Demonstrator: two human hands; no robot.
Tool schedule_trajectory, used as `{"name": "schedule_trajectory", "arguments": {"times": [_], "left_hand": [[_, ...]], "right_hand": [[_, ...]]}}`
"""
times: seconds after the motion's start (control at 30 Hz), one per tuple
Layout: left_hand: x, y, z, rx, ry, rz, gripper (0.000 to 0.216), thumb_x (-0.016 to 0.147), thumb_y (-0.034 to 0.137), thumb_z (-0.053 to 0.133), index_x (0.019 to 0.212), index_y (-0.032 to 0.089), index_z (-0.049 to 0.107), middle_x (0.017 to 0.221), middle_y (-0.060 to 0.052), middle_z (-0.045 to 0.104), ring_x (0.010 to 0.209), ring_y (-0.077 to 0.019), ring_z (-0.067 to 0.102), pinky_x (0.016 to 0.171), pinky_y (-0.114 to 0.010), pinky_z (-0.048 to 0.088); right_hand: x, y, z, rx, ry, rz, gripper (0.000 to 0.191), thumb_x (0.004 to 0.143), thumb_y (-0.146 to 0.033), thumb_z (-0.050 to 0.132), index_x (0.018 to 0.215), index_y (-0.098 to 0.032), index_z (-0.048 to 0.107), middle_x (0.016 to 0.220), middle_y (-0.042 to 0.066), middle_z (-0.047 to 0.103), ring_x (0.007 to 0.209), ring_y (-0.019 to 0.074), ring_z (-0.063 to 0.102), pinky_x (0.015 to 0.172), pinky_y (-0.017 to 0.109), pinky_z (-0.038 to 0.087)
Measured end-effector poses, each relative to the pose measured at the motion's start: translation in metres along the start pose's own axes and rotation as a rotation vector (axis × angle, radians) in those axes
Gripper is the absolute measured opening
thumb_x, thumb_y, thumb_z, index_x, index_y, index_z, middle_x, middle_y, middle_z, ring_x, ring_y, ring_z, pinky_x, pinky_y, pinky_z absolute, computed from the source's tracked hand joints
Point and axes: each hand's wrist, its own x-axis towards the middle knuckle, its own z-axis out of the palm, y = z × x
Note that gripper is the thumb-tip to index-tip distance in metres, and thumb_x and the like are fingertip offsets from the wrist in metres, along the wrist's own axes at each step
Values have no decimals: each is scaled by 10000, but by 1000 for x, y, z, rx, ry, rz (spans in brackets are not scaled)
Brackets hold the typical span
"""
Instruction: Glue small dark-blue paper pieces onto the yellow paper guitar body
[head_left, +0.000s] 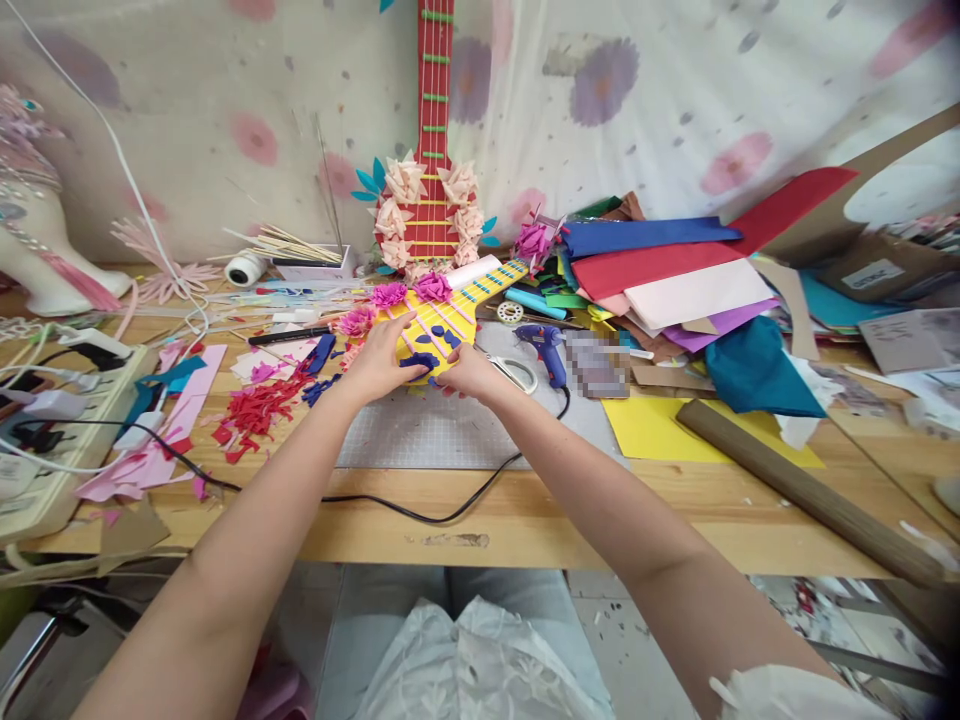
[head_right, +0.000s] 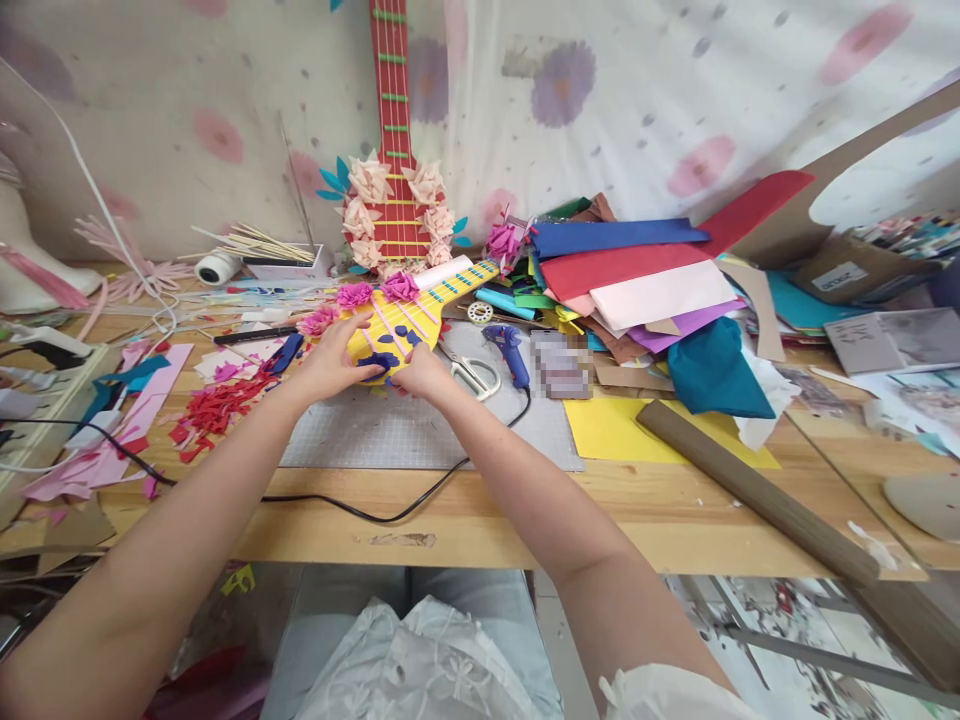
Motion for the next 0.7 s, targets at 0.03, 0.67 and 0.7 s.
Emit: {"name": "schedule_trajectory", "arguments": {"times": [0.03,0.67,0.7], "left_hand": [[0,0,0,3,-3,2,780,639,282,719,1338,237,375,1294,-100,504,1223,-265,437,1038,-444,319],[1,0,-5,31,-59,25,740,671,284,688,1335,189,376,1328,-115,477,1265,-267,397,1057,-424,309],[1,-1,-6,34,-61,27,736,674,285,687,1334,189,376,1330,-116,476,1267,-267,395,1058,-425,308]], "right_hand": [[1,-1,0,-2,-1,-7,403,539,-164,701,787,-241,392,465,-53,567,421,168,571,365,225,343],[2,-33,-2,-278,-149,-16,130,619,-44,612,639,-157,550,465,-3,535,440,118,499,389,208,320],[0,-35,-2,-293,-155,0,122,633,-47,605,676,-150,556,499,5,553,472,126,525,401,206,332]]}}
